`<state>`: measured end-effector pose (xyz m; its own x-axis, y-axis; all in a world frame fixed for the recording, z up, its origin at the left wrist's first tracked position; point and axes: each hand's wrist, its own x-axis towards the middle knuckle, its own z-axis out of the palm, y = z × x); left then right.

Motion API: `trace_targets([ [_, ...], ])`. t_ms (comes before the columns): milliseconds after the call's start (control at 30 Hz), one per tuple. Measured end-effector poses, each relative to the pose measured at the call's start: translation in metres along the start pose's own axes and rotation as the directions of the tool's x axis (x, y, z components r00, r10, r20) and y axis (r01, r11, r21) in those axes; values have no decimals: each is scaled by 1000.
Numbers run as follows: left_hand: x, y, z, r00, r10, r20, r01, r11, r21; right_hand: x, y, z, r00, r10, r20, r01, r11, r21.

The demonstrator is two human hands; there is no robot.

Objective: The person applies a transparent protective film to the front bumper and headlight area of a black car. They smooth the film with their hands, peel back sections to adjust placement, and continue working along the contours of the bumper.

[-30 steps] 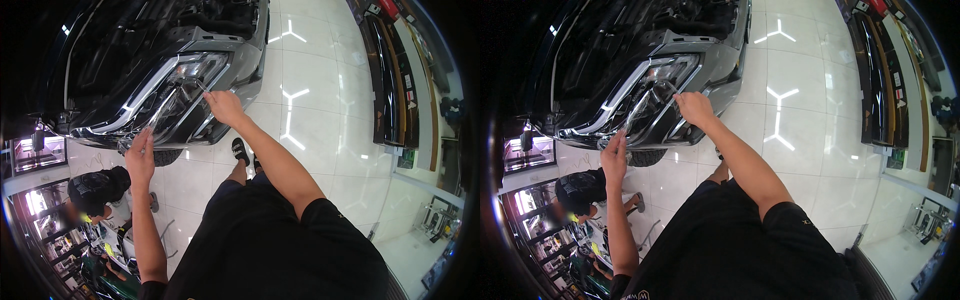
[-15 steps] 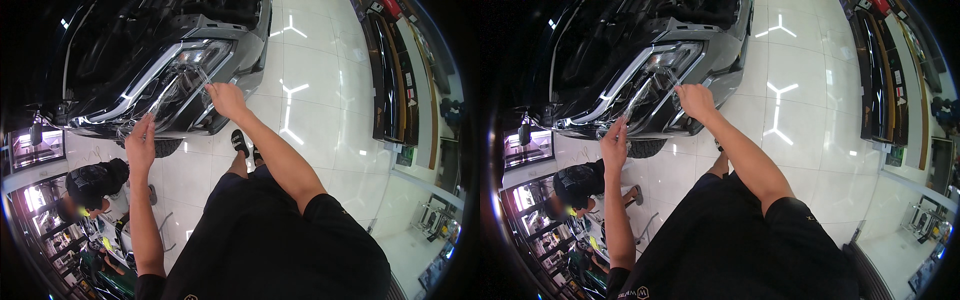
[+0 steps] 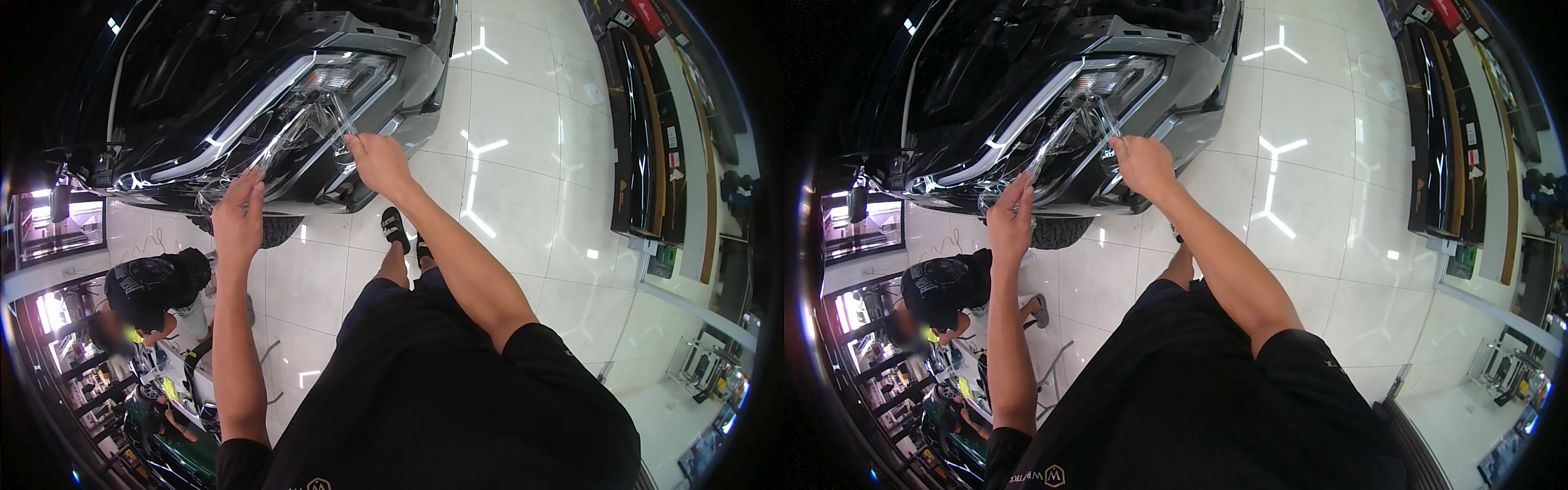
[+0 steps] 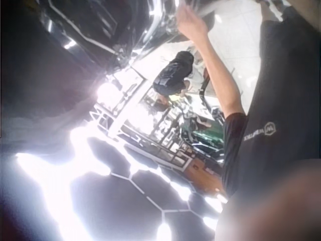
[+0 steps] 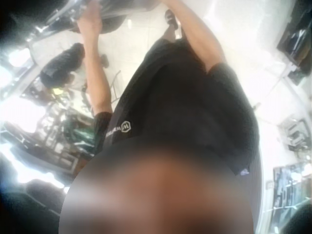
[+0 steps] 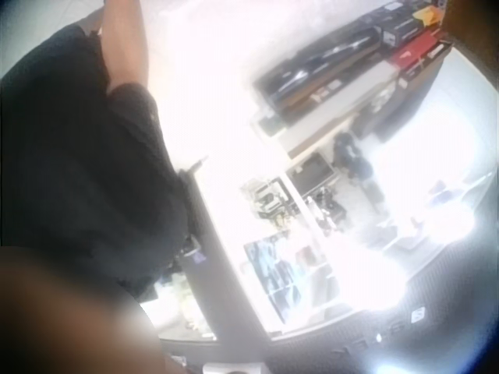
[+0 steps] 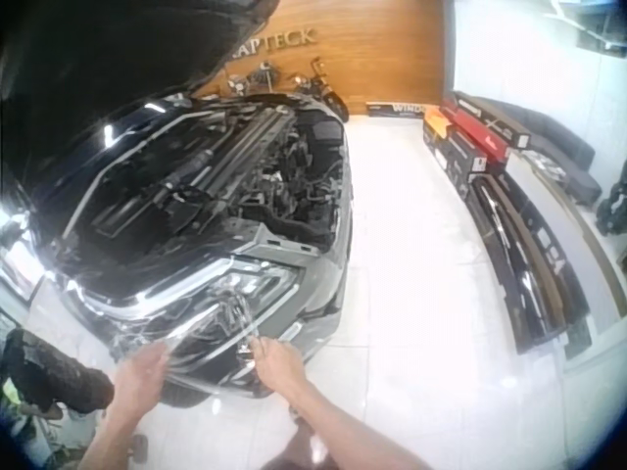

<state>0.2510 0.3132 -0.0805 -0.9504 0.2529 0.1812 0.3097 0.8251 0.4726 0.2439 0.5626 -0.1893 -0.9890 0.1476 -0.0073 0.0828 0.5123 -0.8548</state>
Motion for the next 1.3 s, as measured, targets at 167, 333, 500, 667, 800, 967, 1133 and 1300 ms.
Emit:
trace_targets([
  [167,0,-3,0,1000,-13,4,13,1000,-3,-2,-1,-5,1000,2,27,-1,1000,-5],
  [333,1,-6,-1,1000,9,4,-9,1000,-4,-6,-4,-7,999,-23,25,23,1000,-13],
  [500,1,-2,0,1000,14,-11,-15,999,-32,-11,-10,-10,999,5,32,-4,1000,-30],
  [667,0,0,-1,1000,3,-6,-3,999,-42,-17,-11,-10,999,25,31,-25,1000,-4],
  [800,0,-4,4,998,47,-42,-48,999,-24,-21,-12,-7,1000,3,8,-3,1000,5],
  [967,-5,-7,16,969,214,-123,-200,973,117,-25,-15,-4,1000,1,26,-3,998,61],
  [1133,-21,-9,34,938,286,-195,-245,947,208,-30,-16,-2,998,41,50,-43,998,41],
  [1300,-48,-8,48,913,217,-346,-224,974,19,-33,-17,-4,1000,11,13,-13,992,125],
])
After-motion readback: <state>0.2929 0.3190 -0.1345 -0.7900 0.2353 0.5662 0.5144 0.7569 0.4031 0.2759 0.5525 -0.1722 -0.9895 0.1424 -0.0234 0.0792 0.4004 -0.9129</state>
